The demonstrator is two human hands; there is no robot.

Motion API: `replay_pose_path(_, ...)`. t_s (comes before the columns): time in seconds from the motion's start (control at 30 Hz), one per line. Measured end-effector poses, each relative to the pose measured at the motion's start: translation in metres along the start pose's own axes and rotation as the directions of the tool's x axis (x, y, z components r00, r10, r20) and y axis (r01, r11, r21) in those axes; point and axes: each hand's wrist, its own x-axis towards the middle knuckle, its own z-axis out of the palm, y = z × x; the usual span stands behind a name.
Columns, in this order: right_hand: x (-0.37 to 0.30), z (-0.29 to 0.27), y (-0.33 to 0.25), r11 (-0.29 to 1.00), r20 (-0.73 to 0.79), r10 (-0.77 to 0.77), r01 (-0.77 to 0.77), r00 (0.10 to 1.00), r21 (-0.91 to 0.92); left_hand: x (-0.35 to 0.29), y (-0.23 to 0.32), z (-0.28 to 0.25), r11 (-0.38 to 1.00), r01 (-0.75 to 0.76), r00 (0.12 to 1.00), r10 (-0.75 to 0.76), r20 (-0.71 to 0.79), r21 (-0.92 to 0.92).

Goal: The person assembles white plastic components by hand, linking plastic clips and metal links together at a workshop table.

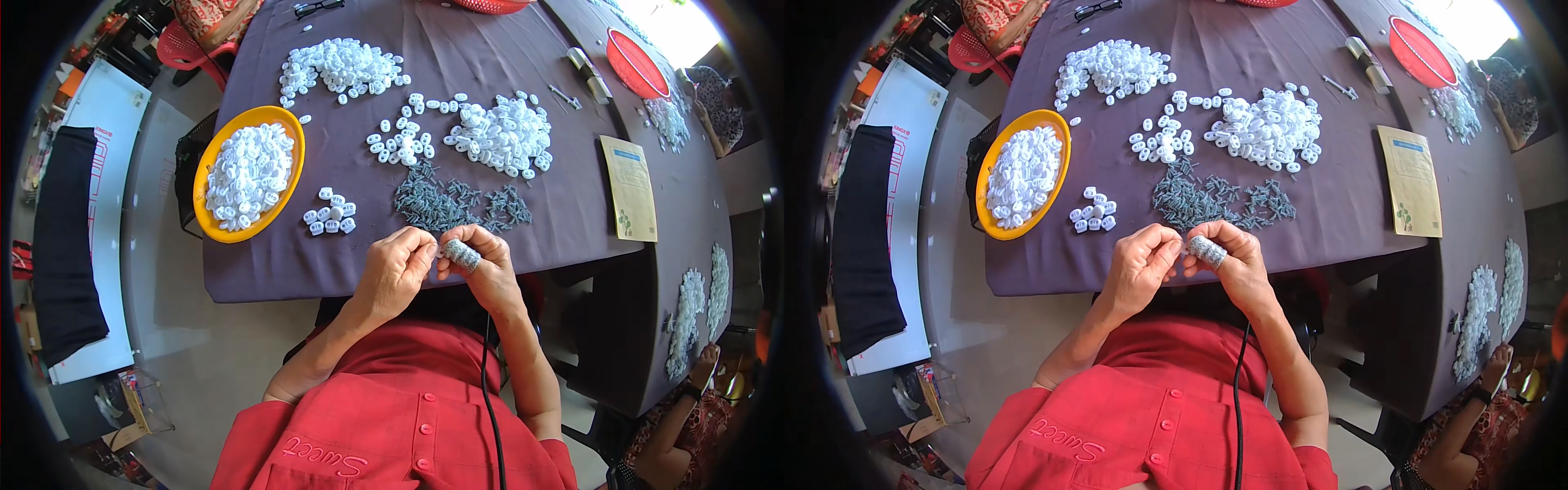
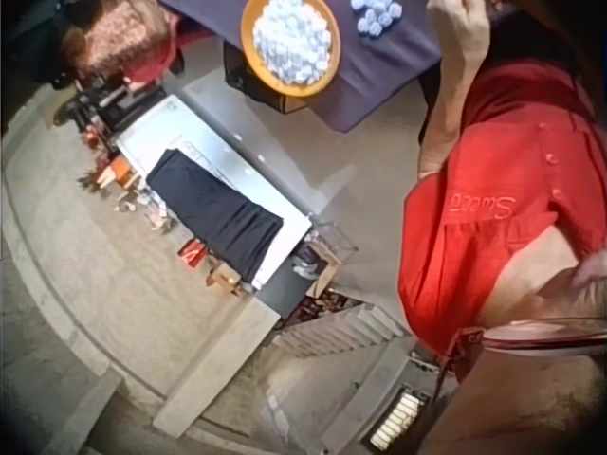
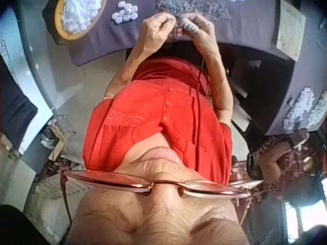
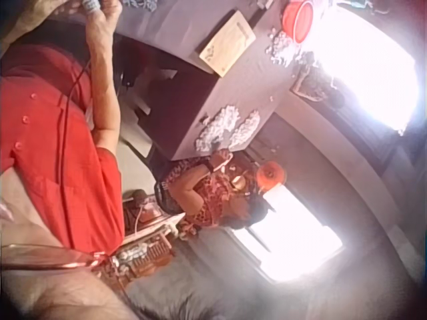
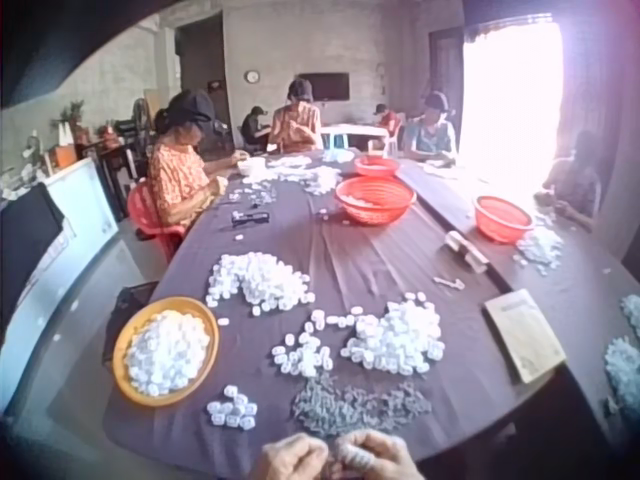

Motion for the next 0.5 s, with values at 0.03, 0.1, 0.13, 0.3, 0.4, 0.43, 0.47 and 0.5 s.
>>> replay_pose_path(0.03,0.0001,0.0003,-0.0009,1.0,0.0,0.001,-0.001,1.0,0.0,0.0004,-0.0022,0.0001,0.999,-0.036,0.999,0.036,-0.003,0.023)
replay_pose_path(0.1,0.0004,0.0017,-0.004,0.995,0.009,-0.015,0.016,1.0,-0.102,0.0013,-0.0034,-0.0002,0.996,-0.071,0.997,0.071,-0.005,0.045)
replay_pose_path(0.13,0.0004,0.0016,-0.0047,0.995,0.008,-0.015,0.015,1.0,-0.101,0.0019,-0.0027,-0.0004,0.996,-0.077,0.997,0.077,0.005,0.055)
replay_pose_path(0.3,0.0002,0.0034,-0.0073,0.963,0.018,-0.077,0.079,0.997,-0.256,0.0033,0.003,0.0015,0.997,-0.04,0.999,0.039,0.006,0.065)
replay_pose_path(0.4,0.0009,0.0046,-0.007,0.948,0.026,-0.107,0.11,0.994,-0.298,0.0035,-0.0007,0.0046,0.983,-0.128,0.991,0.132,-0.025,0.128)
replay_pose_path(0.43,0.0012,0.0043,-0.0062,0.948,0.026,-0.109,0.111,0.994,-0.299,0.0042,-0.0009,0.0064,0.972,-0.178,0.98,0.189,-0.059,0.157)
replay_pose_path(0.47,0.0012,0.0035,-0.0038,0.946,0.021,-0.121,0.122,0.992,-0.299,0.0049,-0.0014,0.0081,0.956,-0.225,0.965,0.245,-0.092,0.187)
replay_pose_path(0.5,0.0013,0.003,-0.0016,0.945,0.016,-0.134,0.132,0.991,-0.3,0.0057,-0.0029,0.0093,0.956,-0.226,0.965,0.246,-0.091,0.187)
